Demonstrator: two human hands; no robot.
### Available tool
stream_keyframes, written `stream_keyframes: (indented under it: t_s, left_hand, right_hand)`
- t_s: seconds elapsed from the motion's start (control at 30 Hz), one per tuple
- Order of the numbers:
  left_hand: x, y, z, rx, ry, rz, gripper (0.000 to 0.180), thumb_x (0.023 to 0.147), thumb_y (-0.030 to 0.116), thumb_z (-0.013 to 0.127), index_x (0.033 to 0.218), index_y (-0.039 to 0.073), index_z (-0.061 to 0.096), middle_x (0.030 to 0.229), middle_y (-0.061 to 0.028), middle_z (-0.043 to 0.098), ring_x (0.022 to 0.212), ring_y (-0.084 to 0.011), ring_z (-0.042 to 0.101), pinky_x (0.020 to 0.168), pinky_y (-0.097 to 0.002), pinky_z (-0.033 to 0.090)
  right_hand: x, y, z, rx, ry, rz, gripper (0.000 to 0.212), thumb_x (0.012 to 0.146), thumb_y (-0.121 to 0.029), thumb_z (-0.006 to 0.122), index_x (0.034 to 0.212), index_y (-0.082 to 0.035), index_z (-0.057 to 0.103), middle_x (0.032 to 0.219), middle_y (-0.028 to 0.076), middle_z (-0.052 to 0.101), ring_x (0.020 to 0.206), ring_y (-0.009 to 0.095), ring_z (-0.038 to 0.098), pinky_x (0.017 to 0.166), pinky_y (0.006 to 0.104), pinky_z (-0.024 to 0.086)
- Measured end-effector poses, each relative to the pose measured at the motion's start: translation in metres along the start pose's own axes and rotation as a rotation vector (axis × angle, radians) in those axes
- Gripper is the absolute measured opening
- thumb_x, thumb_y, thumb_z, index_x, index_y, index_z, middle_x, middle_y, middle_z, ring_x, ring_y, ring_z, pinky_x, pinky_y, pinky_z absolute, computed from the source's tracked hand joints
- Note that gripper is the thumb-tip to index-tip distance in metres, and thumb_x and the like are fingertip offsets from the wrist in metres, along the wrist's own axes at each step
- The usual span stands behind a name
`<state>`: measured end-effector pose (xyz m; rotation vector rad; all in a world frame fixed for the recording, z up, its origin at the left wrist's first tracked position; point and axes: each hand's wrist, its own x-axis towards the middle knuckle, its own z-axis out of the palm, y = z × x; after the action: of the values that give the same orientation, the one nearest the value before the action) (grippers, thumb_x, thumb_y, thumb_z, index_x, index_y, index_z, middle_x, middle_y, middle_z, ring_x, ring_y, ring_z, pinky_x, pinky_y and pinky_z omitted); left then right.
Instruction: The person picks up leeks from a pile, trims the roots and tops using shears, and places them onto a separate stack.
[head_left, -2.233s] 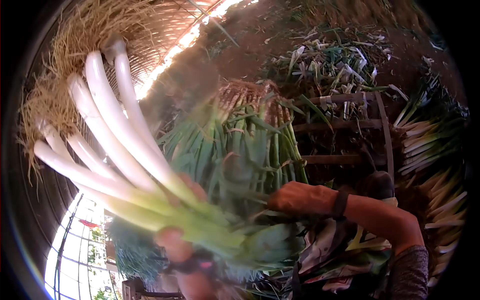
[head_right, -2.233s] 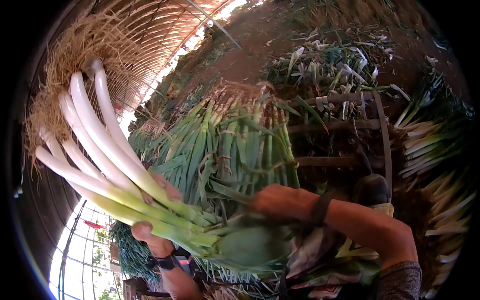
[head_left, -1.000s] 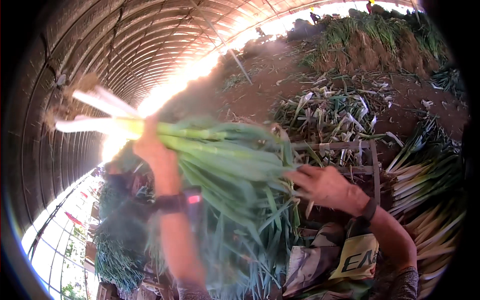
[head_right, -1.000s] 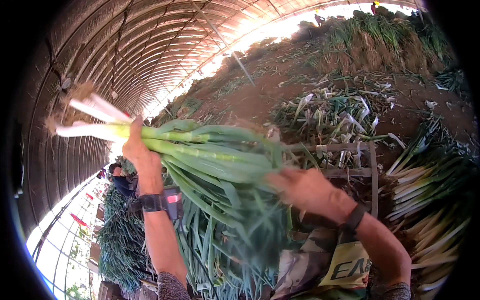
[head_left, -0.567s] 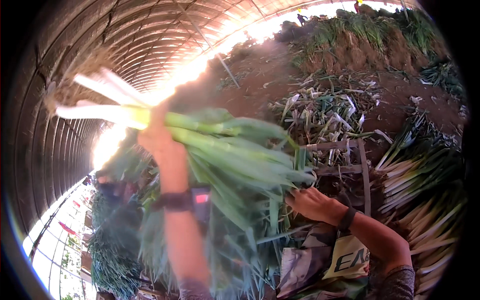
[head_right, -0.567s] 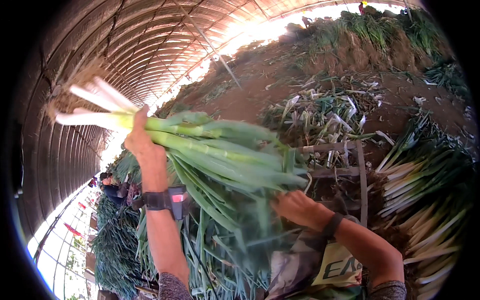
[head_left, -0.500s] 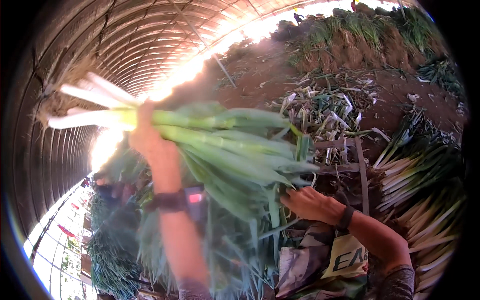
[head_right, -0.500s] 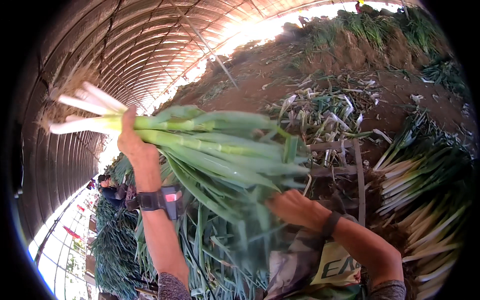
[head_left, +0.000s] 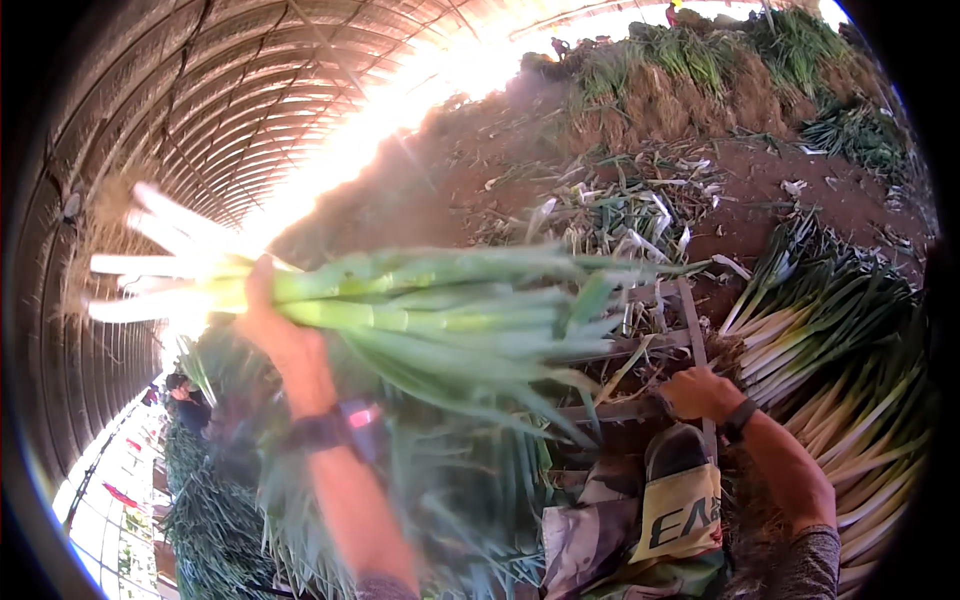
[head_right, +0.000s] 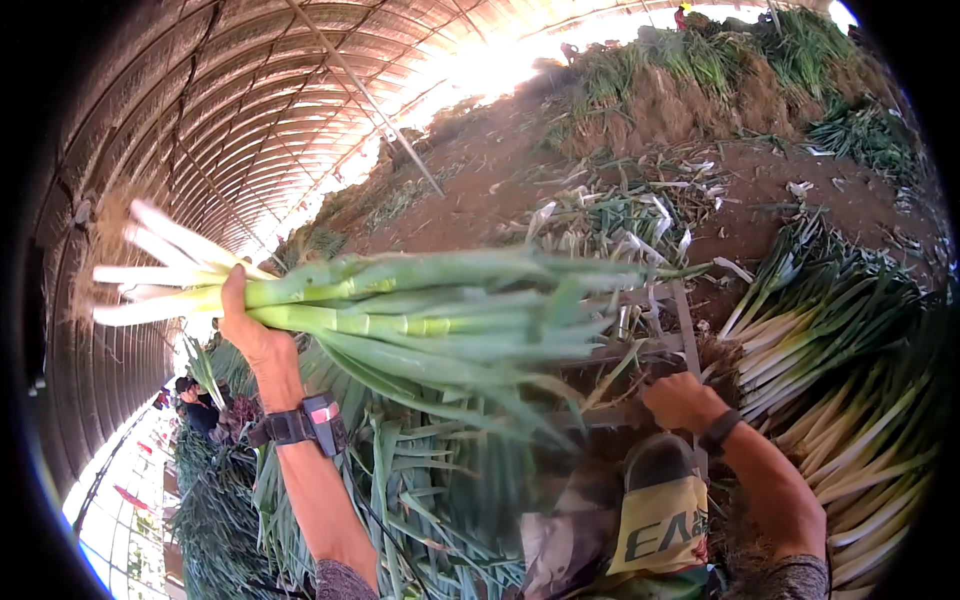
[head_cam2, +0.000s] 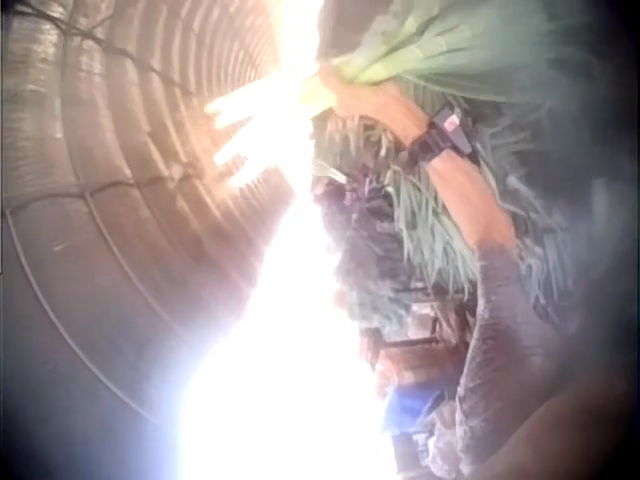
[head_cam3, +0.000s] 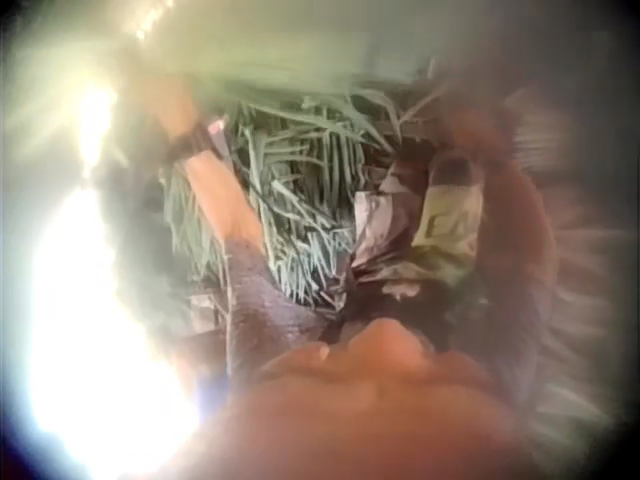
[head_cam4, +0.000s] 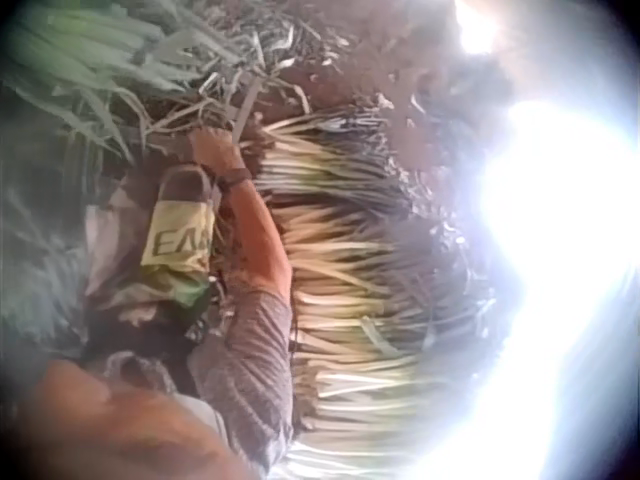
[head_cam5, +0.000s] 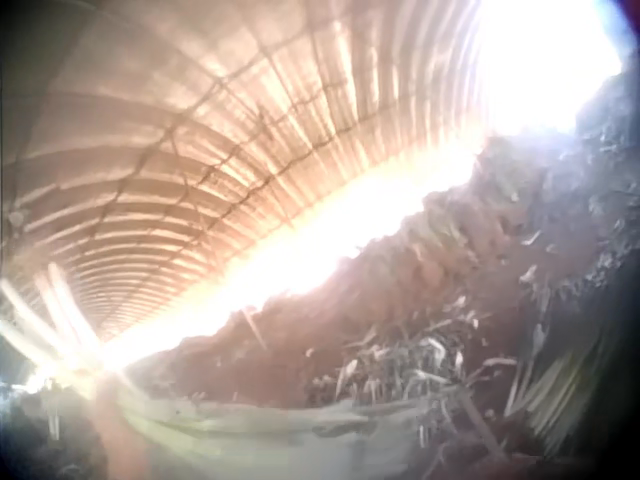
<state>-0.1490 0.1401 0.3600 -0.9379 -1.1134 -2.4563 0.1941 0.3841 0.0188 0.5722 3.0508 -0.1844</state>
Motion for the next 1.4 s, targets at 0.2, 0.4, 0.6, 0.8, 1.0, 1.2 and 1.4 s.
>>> stream_keyframes:
  t_s: [0.2, 0.4, 0.6, 0.8, 1.0, 1.2, 1.4]
  left_hand:
    - [-0.042, 0.058, 0.038, 0.053, -0.105, 0.049, 0.048, 0.084, 0.016, 0.077, 0.120, -0.011, 0.061, 0.105, -0.0192, 0.066, 0.098, -0.0273, 0.064, 0.083, -0.0365, 0.056]
    - [-0.027, 0.023, 0.076, 0.024, -0.123, 0.386, 0.043, 0.084, 0.005, 0.076, 0.122, -0.007, 0.060, 0.101, -0.0127, 0.067, 0.085, -0.0213, 0.067, 0.075, -0.0324, 0.058]
    - [-0.070, -0.003, 0.120, 0.299, -0.198, 0.401, 0.051, 0.076, 0.010, 0.086, 0.118, -0.006, 0.062, 0.104, -0.0135, 0.070, 0.082, -0.0229, 0.070, 0.072, -0.0325, 0.060]
    - [-0.182, -0.067, 0.136, 0.711, -0.798, 0.851, 0.053, 0.070, 0.023, 0.079, 0.113, 0.001, 0.058, 0.112, -0.0234, 0.053, 0.105, -0.0365, 0.055, 0.091, -0.0530, 0.048]
    - [-0.326, -0.110, 0.090, 0.584, -1.202, 0.837, 0.019, 0.081, 0.013, 0.057, 0.094, -0.001, 0.058, 0.100, -0.0169, 0.053, 0.092, -0.0294, 0.054, 0.080, -0.0414, 0.044]
    - [-0.386, -0.117, 0.067, 0.366, -1.592, 0.710, 0.020, 0.079, 0.017, 0.059, 0.087, -0.001, 0.059, 0.092, -0.0153, 0.054, 0.088, -0.0286, 0.055, 0.079, -0.0385, 0.044]
    - [-0.383, -0.108, 0.076, 0.433, -1.886, 0.635, 0.019, 0.077, 0.011, 0.061, 0.091, -0.002, 0.063, 0.097, -0.0159, 0.059, 0.095, -0.0262, 0.058, 0.084, -0.0356, 0.046]
  right_hand:
    - [-0.031, 0.004, -0.010, 0.155, 0.068, -0.058, 0.016, 0.081, -0.016, 0.064, 0.094, -0.007, 0.062, 0.088, 0.012, 0.067, 0.085, 0.034, 0.068, 0.073, 0.0431, 0.054]
    - [-0.055, -0.003, -0.003, 0.110, 0.227, -0.108, 0.008, 0.081, -0.007, 0.063, 0.089, -0.005, 0.063, 0.082, 0.014, 0.067, 0.079, 0.034, 0.069, 0.065, 0.0421, 0.054]
    - [-0.083, -0.026, -0.060, 0.154, 0.163, -0.026, 0.024, 0.084, -0.011, 0.064, 0.105, -0.003, 0.060, 0.089, 0.016, 0.064, 0.081, 0.035, 0.067, 0.065, 0.0458, 0.053]
    - [-0.119, -0.102, -0.169, -0.019, 0.849, -0.275, 0.041, 0.075, -0.010, 0.075, 0.113, -0.001, 0.061, 0.094, 0.010, 0.066, 0.082, 0.021, 0.067, 0.067, 0.0312, 0.059]
    - [-0.180, -0.095, -0.157, -0.377, 0.671, 0.117, 0.068, 0.079, -0.032, 0.080, 0.139, -0.011, 0.056, 0.149, 0.014, 0.049, 0.143, 0.037, 0.040, 0.114, 0.0538, 0.041]
    - [-0.215, -0.087, -0.111, -0.238, 0.245, 0.440, 0.097, 0.068, -0.035, 0.089, 0.149, -0.008, 0.042, 0.148, 0.019, 0.046, 0.140, 0.043, 0.041, 0.110, 0.0588, 0.040]
    - [-0.219, -0.065, -0.095, -0.027, 0.042, 0.474, 0.120, 0.055, -0.039, 0.094, 0.151, 0.000, 0.035, 0.143, 0.022, 0.051, 0.129, 0.038, 0.049, 0.110, 0.0485, 0.042]
